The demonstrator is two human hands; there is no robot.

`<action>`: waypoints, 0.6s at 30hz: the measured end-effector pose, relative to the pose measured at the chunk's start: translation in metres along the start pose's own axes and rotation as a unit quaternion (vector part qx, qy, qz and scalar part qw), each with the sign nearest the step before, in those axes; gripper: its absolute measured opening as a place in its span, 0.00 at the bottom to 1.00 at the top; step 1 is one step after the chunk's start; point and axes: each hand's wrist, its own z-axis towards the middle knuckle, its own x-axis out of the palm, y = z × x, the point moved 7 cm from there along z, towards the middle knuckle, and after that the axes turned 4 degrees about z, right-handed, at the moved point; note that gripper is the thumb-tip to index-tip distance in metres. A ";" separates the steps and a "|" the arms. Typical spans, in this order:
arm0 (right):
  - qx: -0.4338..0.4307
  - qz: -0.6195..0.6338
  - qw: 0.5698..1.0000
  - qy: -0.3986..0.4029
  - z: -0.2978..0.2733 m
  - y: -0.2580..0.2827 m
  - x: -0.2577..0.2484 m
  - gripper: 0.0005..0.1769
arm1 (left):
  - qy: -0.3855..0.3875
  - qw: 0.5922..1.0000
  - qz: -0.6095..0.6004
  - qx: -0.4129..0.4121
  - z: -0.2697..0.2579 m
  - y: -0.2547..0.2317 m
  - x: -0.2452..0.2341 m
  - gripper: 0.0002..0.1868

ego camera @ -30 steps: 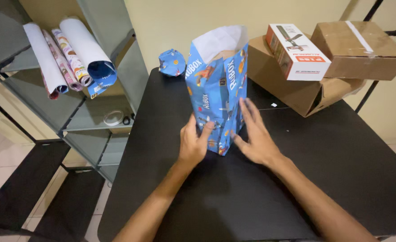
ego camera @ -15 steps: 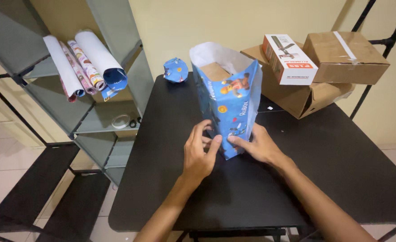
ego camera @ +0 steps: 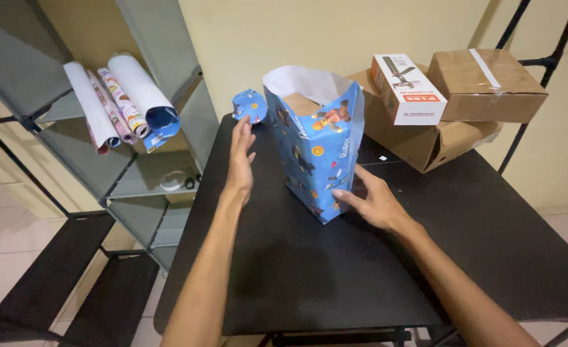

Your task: The person folds and tapes the edges of a blue patterned gift bag around a rectangular item on a black table. They smooth the paper, fold the top flaps inward, and secure the bag with clear tape.

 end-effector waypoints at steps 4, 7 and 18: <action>-0.043 -0.017 0.999 -0.029 0.001 0.003 -0.006 0.33 | 0.084 0.995 -0.055 -0.030 0.014 0.009 0.020 0.45; -0.087 -0.047 0.993 -0.061 0.000 0.009 -0.007 0.36 | 0.078 0.994 -0.050 -0.056 0.012 0.015 0.031 0.45; -0.186 -0.120 0.960 -0.169 -0.011 0.044 -0.009 0.37 | -0.020 0.996 0.081 0.030 -0.033 -0.022 0.012 0.26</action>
